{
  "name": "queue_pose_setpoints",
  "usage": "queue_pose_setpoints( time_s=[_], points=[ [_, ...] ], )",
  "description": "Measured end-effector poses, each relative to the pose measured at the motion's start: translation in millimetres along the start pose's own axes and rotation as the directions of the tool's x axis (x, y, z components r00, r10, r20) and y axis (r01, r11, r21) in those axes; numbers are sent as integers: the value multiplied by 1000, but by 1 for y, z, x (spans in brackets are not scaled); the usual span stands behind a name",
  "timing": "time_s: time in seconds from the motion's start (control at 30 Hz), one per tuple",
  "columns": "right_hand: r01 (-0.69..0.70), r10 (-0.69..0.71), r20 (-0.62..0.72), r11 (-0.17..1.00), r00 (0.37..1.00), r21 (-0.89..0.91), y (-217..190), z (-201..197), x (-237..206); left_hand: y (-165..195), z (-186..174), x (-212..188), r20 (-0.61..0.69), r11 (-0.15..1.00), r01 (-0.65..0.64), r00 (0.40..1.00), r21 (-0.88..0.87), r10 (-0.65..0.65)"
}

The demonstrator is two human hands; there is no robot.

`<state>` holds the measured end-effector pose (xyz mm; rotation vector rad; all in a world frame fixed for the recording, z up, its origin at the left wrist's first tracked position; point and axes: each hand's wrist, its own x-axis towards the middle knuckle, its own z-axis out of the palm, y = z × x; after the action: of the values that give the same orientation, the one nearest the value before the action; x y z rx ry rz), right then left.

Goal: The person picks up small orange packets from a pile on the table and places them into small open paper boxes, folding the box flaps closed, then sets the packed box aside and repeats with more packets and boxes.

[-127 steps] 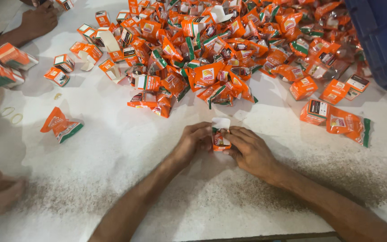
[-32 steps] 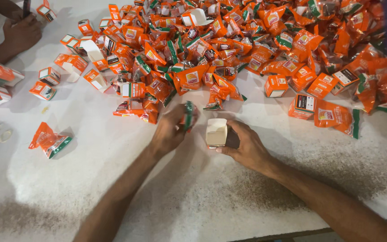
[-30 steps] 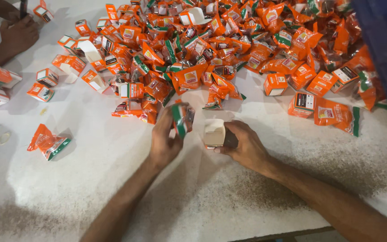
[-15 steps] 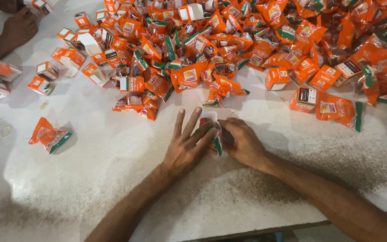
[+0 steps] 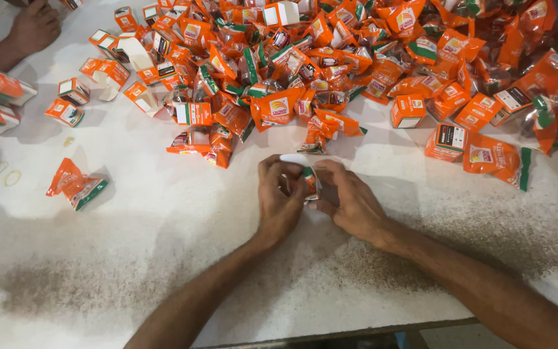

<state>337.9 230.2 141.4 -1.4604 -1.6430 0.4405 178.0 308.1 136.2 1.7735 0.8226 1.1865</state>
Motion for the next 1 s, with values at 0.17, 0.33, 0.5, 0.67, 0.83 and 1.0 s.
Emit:
queue_pose_setpoints(
  time_s=[0.17,0.33,0.5,0.67,0.83,1.0],
  points=[
    [152,-154,-32,986,988,-62,3,0,-2,-8,-4,-2,-65,992,-1,998,-129,-7],
    [203,-208,-18,968,978,-150,0,-1,-2,-16,1,9,149,979,179,975,-93,-164],
    [279,-284,-14,950,959,-143,-1,-7,1,-21,-16,15,351,897,359,900,-258,-260],
    [268,-266,36,948,963,-172,1,-10,2,-31,-34,32,470,703,583,794,-406,-387],
    [287,-290,0,947,957,-148,3,-8,0,-27,-15,33,365,953,299,893,-40,-265],
    [91,-90,20,995,996,-51,5,-8,-1,0,-20,9,251,937,-344,914,66,319]
  ],
)
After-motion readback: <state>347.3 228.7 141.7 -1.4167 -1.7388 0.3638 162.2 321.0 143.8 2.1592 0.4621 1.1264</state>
